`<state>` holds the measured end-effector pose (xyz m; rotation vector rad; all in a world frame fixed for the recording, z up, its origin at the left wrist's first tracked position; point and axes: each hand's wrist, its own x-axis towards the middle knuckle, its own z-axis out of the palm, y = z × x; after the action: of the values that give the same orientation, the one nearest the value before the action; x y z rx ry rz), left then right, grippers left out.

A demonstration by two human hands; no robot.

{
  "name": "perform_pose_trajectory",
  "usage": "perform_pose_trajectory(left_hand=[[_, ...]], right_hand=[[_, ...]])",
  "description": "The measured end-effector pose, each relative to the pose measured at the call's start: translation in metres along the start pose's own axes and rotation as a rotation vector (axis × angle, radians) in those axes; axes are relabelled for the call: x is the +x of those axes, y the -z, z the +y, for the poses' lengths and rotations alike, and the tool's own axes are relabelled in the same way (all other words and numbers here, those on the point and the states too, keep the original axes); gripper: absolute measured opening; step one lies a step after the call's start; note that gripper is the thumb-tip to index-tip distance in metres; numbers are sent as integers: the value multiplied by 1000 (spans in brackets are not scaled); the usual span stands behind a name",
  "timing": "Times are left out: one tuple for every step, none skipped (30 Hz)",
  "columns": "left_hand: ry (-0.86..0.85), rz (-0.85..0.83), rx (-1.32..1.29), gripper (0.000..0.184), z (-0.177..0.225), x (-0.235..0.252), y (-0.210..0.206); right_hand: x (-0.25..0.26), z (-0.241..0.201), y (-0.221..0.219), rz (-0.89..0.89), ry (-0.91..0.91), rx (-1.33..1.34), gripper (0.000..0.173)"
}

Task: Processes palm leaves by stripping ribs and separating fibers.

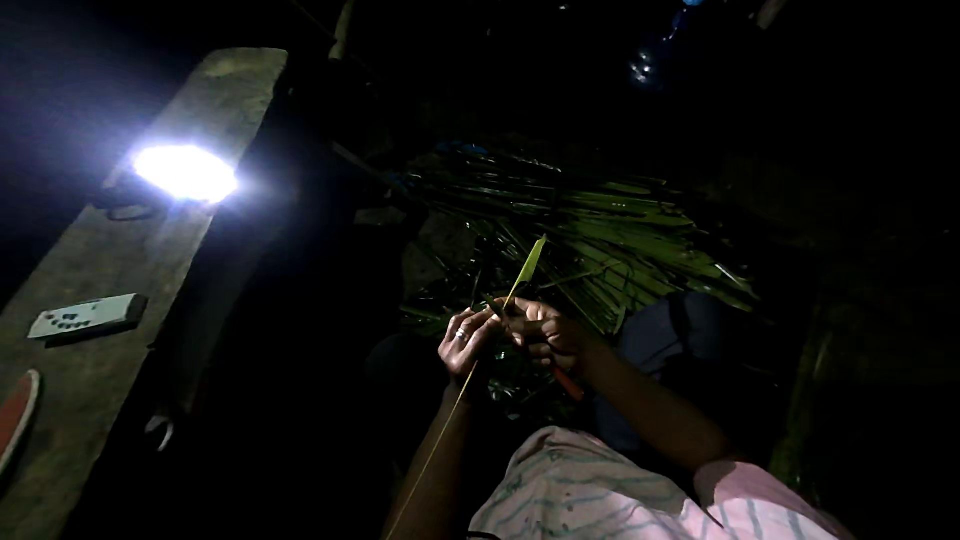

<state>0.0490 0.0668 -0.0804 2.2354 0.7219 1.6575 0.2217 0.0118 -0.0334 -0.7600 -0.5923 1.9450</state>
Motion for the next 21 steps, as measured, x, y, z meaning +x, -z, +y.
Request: perform_pose_trajectory(left_hand=[[-5,-3,-3,8,0,0,-1],[-8,-2,-6,8,0,-1,-2],[-11,2,-7,7,0,-1,-3],[-14,5,-11,6,0,-1,-4],[-17,4,-12,6,0,-2,-4],[-22,2,-10,6,-1,-2,-4],[-24,-1,-8,6,-1,-2,-4],[-25,-4,-5,6,-1,-2,-3],[-27,-10,-3,6,-2,-2,-2],[-29,-15,-2,7,-3,-2,-2],[-33,-17,-3,7,-3,-3,-2],[-37,-16,-6,7,-3,-3,-1],[-34,-14,-11,7,-3,-2,0],[-24,-15,-12,7,-3,-2,3],[-11,-18,-8,7,-2,-2,6],[-6,-19,2,7,-1,-2,8],[-4,-22,9,7,-2,-2,11],[-6,-25,16,7,-2,-3,12],[-10,-25,22,7,-2,-3,14],[-15,-21,23,7,-1,-3,16],[-15,-15,25,7,-1,-3,18]], right_hand=[[-1,1,0,6,-5,0,41],[-1,1,0,12,-2,-4,41],[-1,2,0,26,12,-11,39],[0,2,1,45,33,-16,36],[1,2,2,70,59,-23,33],[2,1,4,99,84,-34,28],[4,0,8,119,105,-38,25],[7,-1,14,126,123,-31,25],[9,0,20,130,141,-5,26],[11,0,25,134,147,21,27],[12,0,28,146,152,42,27],[12,-1,29,168,149,55,27],[13,-2,32,192,143,70,26],[15,-3,35,209,139,92,24],[17,-4,41,216,140,123,23],[20,-4,51,197,145,156,24],[23,-3,62,178,155,180,24],[25,-3,71,188,161,194,23],[27,-2,77,235,163,198,22],[31,0,85,303,160,223,21],[36,3,96,383,147,272,20]])
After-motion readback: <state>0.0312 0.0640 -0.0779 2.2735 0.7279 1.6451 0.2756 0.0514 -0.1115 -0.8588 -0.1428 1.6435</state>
